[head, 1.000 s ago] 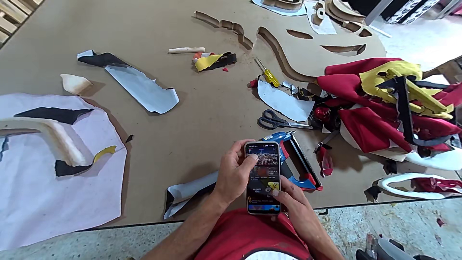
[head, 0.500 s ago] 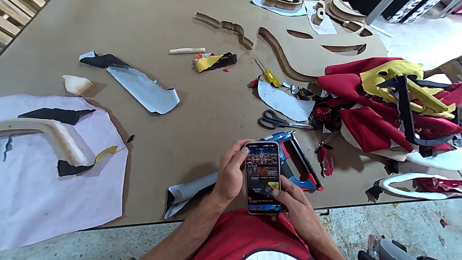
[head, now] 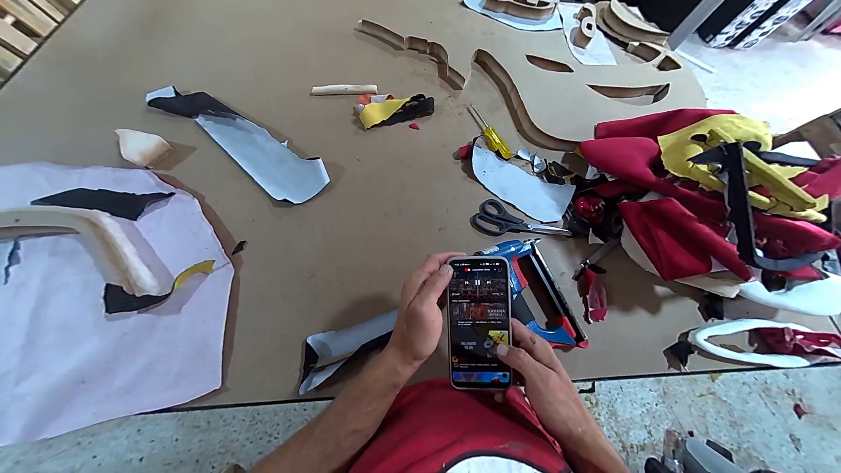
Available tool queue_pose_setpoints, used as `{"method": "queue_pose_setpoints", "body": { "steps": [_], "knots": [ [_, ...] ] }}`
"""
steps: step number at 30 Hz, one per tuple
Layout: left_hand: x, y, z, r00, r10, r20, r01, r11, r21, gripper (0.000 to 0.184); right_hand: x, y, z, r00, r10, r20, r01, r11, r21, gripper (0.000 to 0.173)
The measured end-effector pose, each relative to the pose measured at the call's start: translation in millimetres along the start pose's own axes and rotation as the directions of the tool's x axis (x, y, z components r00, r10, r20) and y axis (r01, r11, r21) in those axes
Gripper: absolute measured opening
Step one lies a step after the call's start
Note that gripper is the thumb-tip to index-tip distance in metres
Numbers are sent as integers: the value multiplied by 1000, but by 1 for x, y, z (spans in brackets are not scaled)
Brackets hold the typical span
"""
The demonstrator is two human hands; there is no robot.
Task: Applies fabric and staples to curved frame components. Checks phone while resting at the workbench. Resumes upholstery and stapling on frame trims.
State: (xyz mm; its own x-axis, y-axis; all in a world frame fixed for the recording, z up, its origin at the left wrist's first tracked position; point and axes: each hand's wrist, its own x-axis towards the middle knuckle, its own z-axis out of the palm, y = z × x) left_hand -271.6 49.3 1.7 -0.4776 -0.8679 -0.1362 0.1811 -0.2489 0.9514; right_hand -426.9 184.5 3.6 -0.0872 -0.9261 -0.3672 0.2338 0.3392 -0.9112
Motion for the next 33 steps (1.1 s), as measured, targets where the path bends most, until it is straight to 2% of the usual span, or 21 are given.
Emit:
{"method": "queue_pose_setpoints", "body": {
  "steps": [5, 10, 19, 33],
  "knots": [
    [1, 0, -1, 1000, 0, -2, 0, 1000, -6, 45, 2, -2, 0, 1000, -11, 8, 11, 1000, -10, 34],
    [1, 3, 2, 1000, 19, -3, -19, 999, 35, 35, 3, -2, 1, 999, -33, 10, 33, 999, -12, 33],
    [2, 2, 3, 1000, 7, -29, -4, 993, 117, 35, 4, -3, 0, 1000, -19, 4, 19, 999, -37, 34],
    [2, 1, 4, 1000, 12, -24, -10, 995, 95, 34, 3, -1, -1, 1000, -22, 16, 22, 1000, -13, 32]
  ]
}}
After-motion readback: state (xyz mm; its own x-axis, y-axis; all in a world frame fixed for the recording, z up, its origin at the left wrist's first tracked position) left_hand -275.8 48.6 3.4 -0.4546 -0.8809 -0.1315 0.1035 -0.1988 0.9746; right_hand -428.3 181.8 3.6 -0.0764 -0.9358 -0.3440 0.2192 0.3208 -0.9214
